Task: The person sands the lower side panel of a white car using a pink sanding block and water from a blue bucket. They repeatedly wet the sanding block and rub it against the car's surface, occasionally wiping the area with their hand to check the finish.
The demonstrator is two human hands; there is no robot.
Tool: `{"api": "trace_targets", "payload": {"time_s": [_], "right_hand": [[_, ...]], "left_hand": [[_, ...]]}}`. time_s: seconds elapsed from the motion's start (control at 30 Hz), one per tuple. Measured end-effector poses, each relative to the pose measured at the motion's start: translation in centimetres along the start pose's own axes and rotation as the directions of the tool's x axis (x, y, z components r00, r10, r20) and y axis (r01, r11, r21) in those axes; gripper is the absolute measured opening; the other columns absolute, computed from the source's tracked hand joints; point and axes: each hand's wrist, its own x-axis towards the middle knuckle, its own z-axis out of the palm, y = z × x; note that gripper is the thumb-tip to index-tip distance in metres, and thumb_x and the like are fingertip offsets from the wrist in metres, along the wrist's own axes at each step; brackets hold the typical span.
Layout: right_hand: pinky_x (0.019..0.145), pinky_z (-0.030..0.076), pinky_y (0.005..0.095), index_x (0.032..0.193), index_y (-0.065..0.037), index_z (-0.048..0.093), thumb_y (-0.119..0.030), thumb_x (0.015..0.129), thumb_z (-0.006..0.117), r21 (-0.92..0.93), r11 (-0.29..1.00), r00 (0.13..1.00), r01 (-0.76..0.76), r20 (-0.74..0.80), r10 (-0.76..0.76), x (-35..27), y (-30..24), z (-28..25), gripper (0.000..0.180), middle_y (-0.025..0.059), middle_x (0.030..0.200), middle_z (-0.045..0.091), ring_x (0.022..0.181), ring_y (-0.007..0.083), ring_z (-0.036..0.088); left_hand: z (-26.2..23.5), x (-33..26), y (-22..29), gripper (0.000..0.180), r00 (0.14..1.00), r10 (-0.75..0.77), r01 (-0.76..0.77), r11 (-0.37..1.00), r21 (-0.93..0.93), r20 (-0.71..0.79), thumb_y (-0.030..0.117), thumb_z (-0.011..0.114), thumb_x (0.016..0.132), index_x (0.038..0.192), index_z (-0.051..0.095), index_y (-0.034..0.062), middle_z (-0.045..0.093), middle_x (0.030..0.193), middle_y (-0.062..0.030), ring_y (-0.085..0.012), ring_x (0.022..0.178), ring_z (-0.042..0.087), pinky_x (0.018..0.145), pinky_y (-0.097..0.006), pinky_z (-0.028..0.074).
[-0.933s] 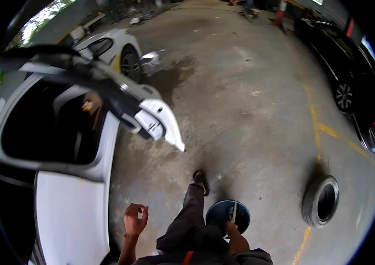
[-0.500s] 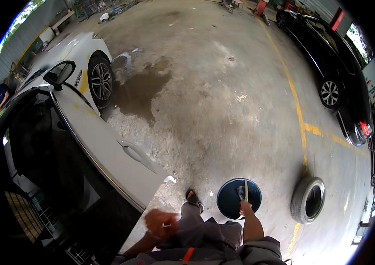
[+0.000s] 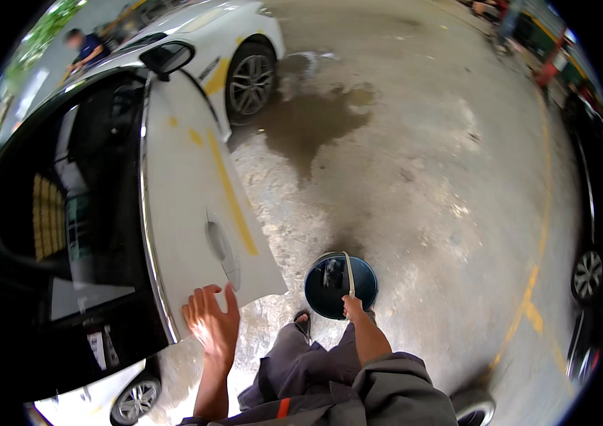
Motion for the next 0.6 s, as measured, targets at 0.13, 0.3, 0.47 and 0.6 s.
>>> {"api": "trace_targets", "payload": {"time_s": [0.13, 0.3, 0.47, 0.6], "right_hand": [[0.04, 0.034, 0.0354, 0.07, -0.014, 0.049, -0.022, 0.085, 0.066, -0.051, 0.999, 0.992, 0.01, 0.125, -0.004, 4.5, -6.7, 4.7, 0.024, -0.0011, 0.05, 0.034, 0.038, 0.0151, 0.036], [0.04, 0.034, 0.0342, 0.072, -0.013, 0.048, -0.021, 0.085, 0.064, -0.041, 0.999, 0.958, -0.035, 0.283, 0.045, 4.6, -11.0, 5.5, 0.022, -0.0011, 0.051, 0.033, 0.039, 0.0143, 0.034], [0.055, 0.042, 0.0382, 0.081, -0.015, 0.049, -0.022, 0.084, 0.065, -0.167, 0.978, 0.96, -0.128, 0.226, 0.165, 7.2, -13.9, 6.9, 0.018, 0.0005, 0.062, 0.037, 0.05, 0.0162, 0.039], [0.065, 0.046, 0.0424, 0.081, -0.016, 0.048, -0.025, 0.084, 0.067, -0.199, 0.966, 0.927, -0.165, 0.302, 0.221, 12.9, -16.7, 5.2, 0.021, 0.0008, 0.064, 0.038, 0.053, 0.0178, 0.04]], "left_hand": [[1.8, 2.2, 0.9, 0.032, 0.973, -0.099, 0.163, 0.933, 0.319, -0.209, 0.016, 0.068, 0.089, 0.063, 0.05, 0.0095, 0.053, 0.06, -0.0032, -0.0222, 0.054, 0.052, 0.056, -0.034, 0.041], [2.8, 0.0, -0.8, 0.041, 0.979, -0.01, 0.14, 0.755, 0.64, -0.203, 0.019, 0.068, 0.091, 0.056, 0.045, 0.0145, 0.049, 0.052, 0.0006, -0.0122, 0.044, 0.049, 0.045, -0.028, 0.039], [4.3, 0.5, -1.5, 0.044, 0.983, 0.001, 0.136, 0.669, 0.731, -0.184, 0.023, 0.069, 0.091, 0.055, 0.045, 0.0138, 0.049, 0.053, 0.0005, -0.012, 0.044, 0.047, 0.046, -0.028, 0.037], [6.6, 0.0, -2.6, 0.038, 0.977, -0.078, 0.197, 0.678, 0.709, -0.197, 0.022, 0.067, 0.092, 0.06, 0.051, 0.0119, 0.054, 0.058, -0.0018, -0.0159, 0.052, 0.052, 0.053, -0.031, 0.041]]}}
